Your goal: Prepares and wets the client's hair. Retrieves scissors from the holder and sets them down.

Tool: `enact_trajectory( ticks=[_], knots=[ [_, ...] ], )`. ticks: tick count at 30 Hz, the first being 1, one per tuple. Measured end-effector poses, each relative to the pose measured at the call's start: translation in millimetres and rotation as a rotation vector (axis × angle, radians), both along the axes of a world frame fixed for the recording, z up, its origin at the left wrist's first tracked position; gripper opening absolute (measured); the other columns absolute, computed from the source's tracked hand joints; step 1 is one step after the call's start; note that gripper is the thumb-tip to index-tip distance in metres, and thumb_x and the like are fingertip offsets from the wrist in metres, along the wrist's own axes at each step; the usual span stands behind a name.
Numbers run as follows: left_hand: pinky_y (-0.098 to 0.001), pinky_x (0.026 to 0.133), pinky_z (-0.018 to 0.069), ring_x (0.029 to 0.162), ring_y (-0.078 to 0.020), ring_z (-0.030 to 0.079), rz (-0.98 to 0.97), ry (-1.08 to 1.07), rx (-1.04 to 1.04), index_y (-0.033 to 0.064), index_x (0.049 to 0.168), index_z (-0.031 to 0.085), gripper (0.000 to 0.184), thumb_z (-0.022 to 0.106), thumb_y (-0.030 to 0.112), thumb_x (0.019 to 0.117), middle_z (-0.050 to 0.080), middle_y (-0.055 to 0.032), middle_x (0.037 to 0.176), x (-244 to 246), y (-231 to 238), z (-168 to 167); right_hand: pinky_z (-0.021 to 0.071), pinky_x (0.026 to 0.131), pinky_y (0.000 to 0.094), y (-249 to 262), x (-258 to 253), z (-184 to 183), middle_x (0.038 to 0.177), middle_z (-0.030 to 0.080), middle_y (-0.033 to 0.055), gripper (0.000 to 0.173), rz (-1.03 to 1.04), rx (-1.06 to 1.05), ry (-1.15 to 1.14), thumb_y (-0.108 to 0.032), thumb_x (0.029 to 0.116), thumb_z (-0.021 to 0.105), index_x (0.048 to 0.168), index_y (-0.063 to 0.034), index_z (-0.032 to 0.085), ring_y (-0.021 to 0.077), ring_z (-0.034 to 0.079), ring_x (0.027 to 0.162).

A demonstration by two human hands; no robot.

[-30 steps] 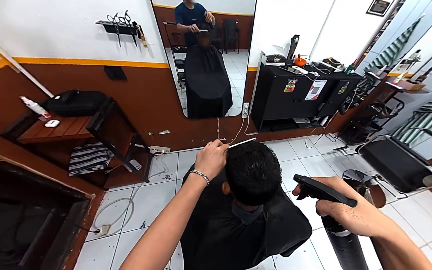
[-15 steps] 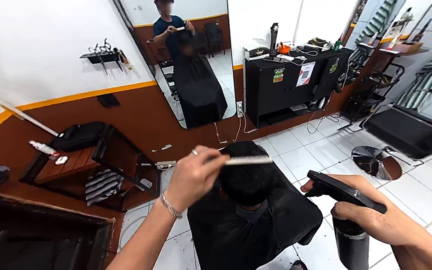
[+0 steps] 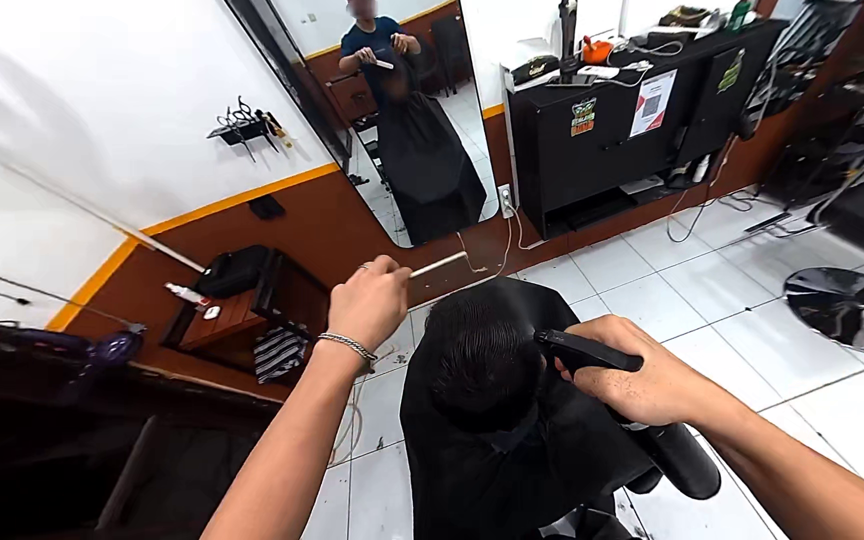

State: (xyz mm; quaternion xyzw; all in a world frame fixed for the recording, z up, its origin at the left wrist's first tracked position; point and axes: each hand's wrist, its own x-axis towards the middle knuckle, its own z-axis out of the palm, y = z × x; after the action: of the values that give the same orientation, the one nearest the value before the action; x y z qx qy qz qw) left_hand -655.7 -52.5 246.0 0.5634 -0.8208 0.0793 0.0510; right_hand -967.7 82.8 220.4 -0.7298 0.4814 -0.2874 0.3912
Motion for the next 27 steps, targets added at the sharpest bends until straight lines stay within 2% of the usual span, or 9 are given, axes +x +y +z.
enact_trajectory(
  ticks=[2,5,7,9,14,19,22,25,27],
  knots=[
    [-0.072,0.082,0.0492,0.113,-0.0484,0.064,0.024,0.115,-0.083,0.0061,0.123,0.073,0.029,0.053,0.016,0.1052,0.066,-0.0232,0.126,11.7,5.8,5.9,0.044,0.058,0.0247,-4.1,-7.9,0.9,0.074,0.062,-0.0111,0.013,0.09,-0.013,-0.01,-0.023,0.0822,0.057,0.086,-0.0197,0.069,-0.0019,0.057,0.068],
    [-0.0519,0.082,0.0551,0.098,-0.0336,0.067,-0.297,0.287,-0.27,0.0059,0.116,0.076,0.03,0.053,0.021,0.1026,0.069,-0.0191,0.111,25.2,40.5,15.1,0.0395,0.055,0.0226,-9.8,-18.1,1.1,0.07,0.057,-0.0112,0.01,0.17,-0.022,-0.008,-0.021,0.0828,0.057,0.085,-0.018,0.067,-0.0025,0.053,0.065],
    [-0.0412,0.086,0.0547,0.099,-0.0246,0.067,-0.486,0.304,-0.21,0.0112,0.113,0.078,0.028,0.054,0.022,0.1027,0.072,-0.0147,0.107,20.2,72.6,22.8,0.0393,0.054,0.0213,-12.8,-29.4,-0.4,0.069,0.057,-0.0126,0.01,0.17,-0.031,-0.04,-0.022,0.0831,0.056,0.083,-0.0194,0.066,-0.0041,0.053,0.063],
    [-0.0363,0.087,0.0541,0.104,-0.0216,0.066,-0.576,0.192,-0.133,0.0206,0.117,0.075,0.027,0.052,0.023,0.1044,0.072,-0.0101,0.109,11.1,94.5,23.8,0.0409,0.055,0.0176,-17.8,-46.8,-1.4,0.072,0.06,-0.0133,0.013,0.207,-0.076,-0.138,-0.02,0.0838,0.057,0.089,-0.0186,0.069,-0.0062,0.054,0.065],
    [-0.0425,0.077,0.0572,0.097,-0.0307,0.07,-0.51,-0.003,-0.185,0.0172,0.115,0.077,0.03,0.051,0.015,0.1011,0.073,-0.0131,0.108,-2.0,79.8,12.5,0.0466,0.058,0.0167,-34.0,-72.9,-3.3,0.078,0.065,-0.0147,0.022,0.277,-0.07,-0.2,-0.019,0.081,0.057,0.096,-0.0224,0.073,-0.0067,0.06,0.072],
    [-0.0531,0.078,0.0589,0.098,-0.0379,0.071,-0.446,-0.045,-0.1,0.0127,0.113,0.078,0.03,0.051,0.014,0.0981,0.072,-0.0166,0.11,-9.7,33.1,2.8,0.0473,0.063,0.0173,-50.0,-76.4,-18.6,0.087,0.067,-0.0071,0.024,0.385,-0.086,-0.321,-0.012,0.0818,0.056,0.102,-0.0097,0.07,-0.0042,0.059,0.076],
    [-0.0592,0.084,0.0566,0.105,-0.0427,0.069,-0.344,-0.066,0.08,0.0079,0.114,0.076,0.027,0.054,0.011,0.0995,0.07,-0.0208,0.116,-22.0,6.9,3.4,0.0496,0.065,0.02,-56.2,-78.5,-23.7,0.089,0.069,-0.0038,0.027,0.421,-0.106,-0.334,-0.01,0.0806,0.056,0.103,-0.0072,0.07,-0.0012,0.062,0.078],
    [-0.061,0.094,0.0514,0.121,-0.0427,0.062,-0.095,-0.155,0.289,0.008,0.125,0.072,0.03,0.049,0.014,0.1061,0.064,-0.0215,0.131,-40.8,-14.5,7.8,0.0522,0.071,0.0211,-59.0,-81.3,-23.9,0.094,0.071,-0.0036,0.029,0.438,-0.087,-0.321,-0.009,0.0808,0.056,0.105,-0.007,0.071,-0.0009,0.064,0.084],
    [-0.0626,0.094,0.0504,0.125,-0.0425,0.059,0.082,-0.164,0.289,0.008,0.129,0.069,0.032,0.046,0.013,0.1073,0.061,-0.0205,0.136,-48.1,-25.1,7.4,0.0521,0.073,0.0205,-57.8,-82.8,-22.6,0.096,0.072,-0.0036,0.029,0.43,-0.079,-0.308,-0.009,0.0807,0.055,0.106,-0.0072,0.07,-0.0015,0.064,0.086]
  ],
)
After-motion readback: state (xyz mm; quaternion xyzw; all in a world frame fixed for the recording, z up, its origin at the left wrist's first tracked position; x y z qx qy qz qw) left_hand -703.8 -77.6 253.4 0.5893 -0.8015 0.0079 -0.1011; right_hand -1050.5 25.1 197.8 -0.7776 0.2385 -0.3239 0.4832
